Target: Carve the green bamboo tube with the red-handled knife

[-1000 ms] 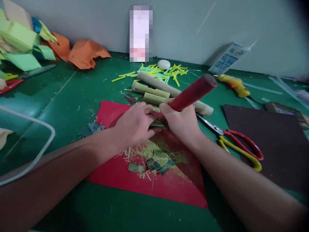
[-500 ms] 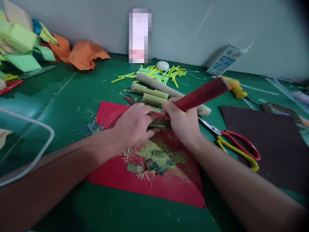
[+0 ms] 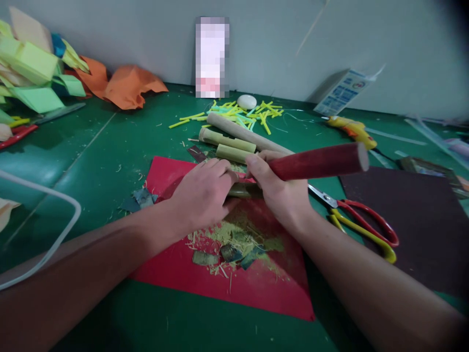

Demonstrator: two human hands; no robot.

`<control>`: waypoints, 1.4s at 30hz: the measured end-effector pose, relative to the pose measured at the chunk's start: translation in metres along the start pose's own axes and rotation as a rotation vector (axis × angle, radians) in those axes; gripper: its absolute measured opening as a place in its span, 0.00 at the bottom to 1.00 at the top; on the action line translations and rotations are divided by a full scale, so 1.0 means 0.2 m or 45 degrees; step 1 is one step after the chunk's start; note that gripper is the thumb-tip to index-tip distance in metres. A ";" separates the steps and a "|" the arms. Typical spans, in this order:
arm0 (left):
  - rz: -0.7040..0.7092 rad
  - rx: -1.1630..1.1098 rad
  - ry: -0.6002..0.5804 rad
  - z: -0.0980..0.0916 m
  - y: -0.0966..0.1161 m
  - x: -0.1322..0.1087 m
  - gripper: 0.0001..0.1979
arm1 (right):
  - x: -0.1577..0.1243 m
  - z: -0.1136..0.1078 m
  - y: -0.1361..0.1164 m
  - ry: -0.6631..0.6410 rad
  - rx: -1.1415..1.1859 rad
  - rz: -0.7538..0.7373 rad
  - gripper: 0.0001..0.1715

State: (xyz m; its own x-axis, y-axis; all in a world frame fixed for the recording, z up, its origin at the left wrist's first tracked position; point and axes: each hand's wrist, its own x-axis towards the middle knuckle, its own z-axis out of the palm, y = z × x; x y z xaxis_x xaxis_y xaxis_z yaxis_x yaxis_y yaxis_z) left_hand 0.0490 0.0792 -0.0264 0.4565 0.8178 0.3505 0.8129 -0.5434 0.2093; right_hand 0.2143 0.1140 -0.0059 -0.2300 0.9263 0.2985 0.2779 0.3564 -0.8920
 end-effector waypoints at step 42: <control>0.009 -0.179 0.002 0.04 -0.05 0.02 0.09 | 0.00 0.06 0.04 0.005 -0.136 0.005 0.15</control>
State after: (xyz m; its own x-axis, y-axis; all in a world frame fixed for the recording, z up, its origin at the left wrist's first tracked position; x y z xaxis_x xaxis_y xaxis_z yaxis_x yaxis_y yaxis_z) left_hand 0.0453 0.0886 -0.0344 0.4611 0.8137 0.3540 0.7510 -0.5704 0.3327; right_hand 0.2058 0.1152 -0.0168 -0.2253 0.9281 0.2965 0.3770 0.3637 -0.8519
